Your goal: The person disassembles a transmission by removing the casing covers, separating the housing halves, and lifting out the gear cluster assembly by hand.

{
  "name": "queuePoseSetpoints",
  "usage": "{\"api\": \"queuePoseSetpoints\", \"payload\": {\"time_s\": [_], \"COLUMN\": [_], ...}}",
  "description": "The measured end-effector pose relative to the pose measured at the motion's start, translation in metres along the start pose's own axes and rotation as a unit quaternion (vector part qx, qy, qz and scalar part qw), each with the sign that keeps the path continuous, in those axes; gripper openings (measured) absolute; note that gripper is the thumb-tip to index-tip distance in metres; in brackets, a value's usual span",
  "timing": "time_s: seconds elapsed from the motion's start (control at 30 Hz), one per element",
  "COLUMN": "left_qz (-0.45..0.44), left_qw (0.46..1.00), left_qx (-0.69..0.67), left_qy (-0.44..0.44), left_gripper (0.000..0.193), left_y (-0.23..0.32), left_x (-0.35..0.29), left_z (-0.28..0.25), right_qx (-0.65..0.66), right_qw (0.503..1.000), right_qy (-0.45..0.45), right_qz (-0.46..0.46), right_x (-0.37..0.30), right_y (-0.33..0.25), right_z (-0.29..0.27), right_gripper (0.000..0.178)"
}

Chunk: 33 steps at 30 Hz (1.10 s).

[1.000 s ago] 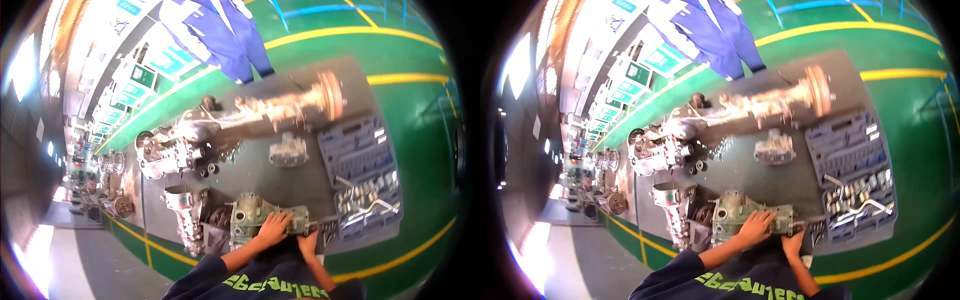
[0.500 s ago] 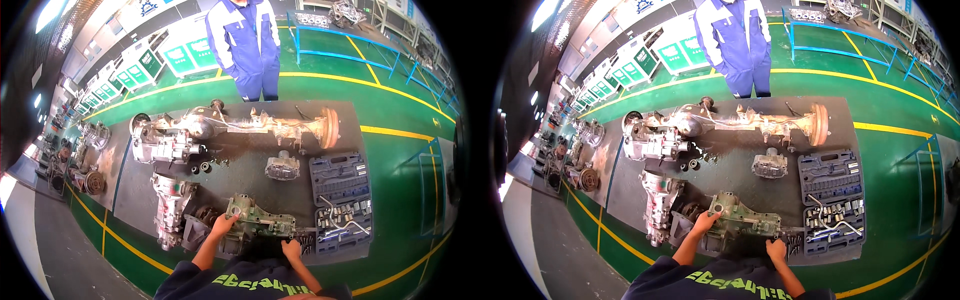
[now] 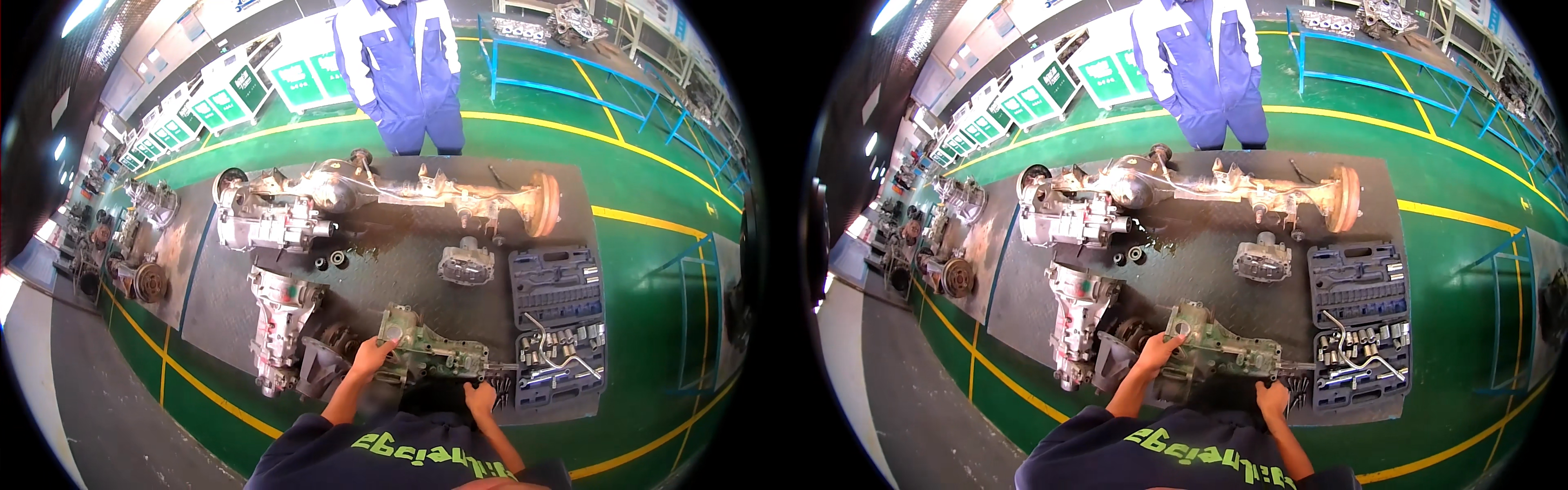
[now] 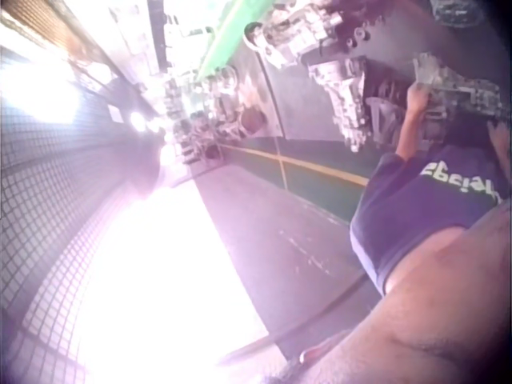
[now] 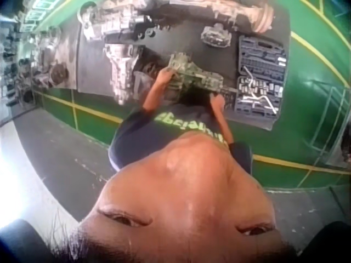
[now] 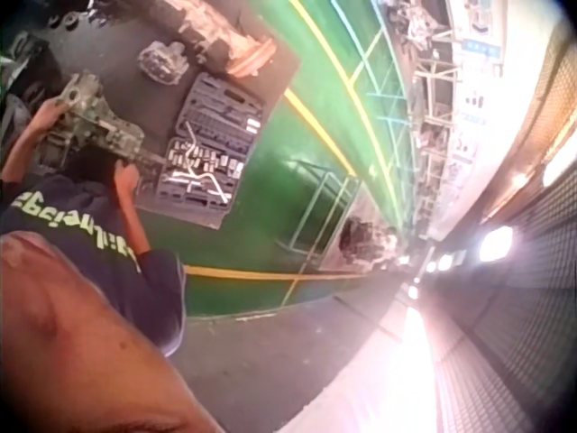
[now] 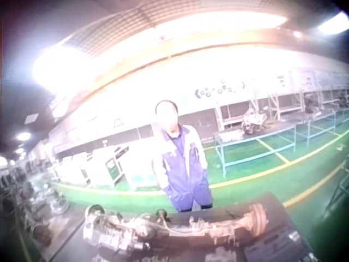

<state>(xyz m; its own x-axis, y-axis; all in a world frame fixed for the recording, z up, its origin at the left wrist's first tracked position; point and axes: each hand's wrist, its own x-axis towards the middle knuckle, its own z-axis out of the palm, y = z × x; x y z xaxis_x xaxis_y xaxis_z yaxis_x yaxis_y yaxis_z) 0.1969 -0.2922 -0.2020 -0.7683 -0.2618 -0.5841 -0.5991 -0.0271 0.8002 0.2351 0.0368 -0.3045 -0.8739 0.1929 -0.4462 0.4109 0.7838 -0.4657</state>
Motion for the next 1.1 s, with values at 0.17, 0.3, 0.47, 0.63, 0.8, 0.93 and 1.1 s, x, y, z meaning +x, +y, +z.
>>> {"api": "queuePoseSetpoints", "payload": {"time_s": [0.17, 0.3, 0.47, 0.63, 0.8, 0.93, 1.1], "left_qz": [0.038, 0.102, 0.032, -0.004, 0.005, 0.003, -0.02], "left_qw": [0.998, 0.987, 0.994, 0.999, 0.999, 0.998, 0.999], "left_qx": [0.045, 0.093, 0.082, 0.036, 0.023, 0.04, 0.011], "left_qy": [0.026, 0.078, 0.066, 0.026, 0.033, 0.043, 0.048], "left_gripper": [0.035, 0.039, 0.047, 0.046, 0.046, 0.046, 0.045], "left_y": [0.02, 0.015, 0.031, 0.026, 0.031, 0.038, 0.041], "left_x": [-0.026, -0.004, 0.005, 0.003, -0.015, -0.021, -0.017], "left_z": [0.01, 0.01, 0.009, 0.019, 0.022, 0.024, 0.027], "right_qx": [-0.006, 0.015, 0.003, 0.038, 0.002, -0.068, -0.105], "right_qw": [1.0, 0.997, 1.0, 0.999, 0.995, 0.991, 0.96], "right_qy": [0.003, 0.042, -0.003, -0.004, -0.089, 0.037, -0.047], "right_qz": [-0.022, -0.055, -0.017, 0.01, 0.054, -0.109, -0.256], "right_x": [-0.011, -0.002, 0.016, 0.015, 0.003, 0.004, 0.051], "right_y": [0.014, -0.003, -0.018, 0.001, -0.012, -0.014, -0.007], "right_z": [0.006, 0.005, -0.004, 0.002, -0.035, -0.083, -0.085], "right_gripper": [0.057, 0.056, 0.053, 0.044, 0.045, 0.045, 0.085]}}
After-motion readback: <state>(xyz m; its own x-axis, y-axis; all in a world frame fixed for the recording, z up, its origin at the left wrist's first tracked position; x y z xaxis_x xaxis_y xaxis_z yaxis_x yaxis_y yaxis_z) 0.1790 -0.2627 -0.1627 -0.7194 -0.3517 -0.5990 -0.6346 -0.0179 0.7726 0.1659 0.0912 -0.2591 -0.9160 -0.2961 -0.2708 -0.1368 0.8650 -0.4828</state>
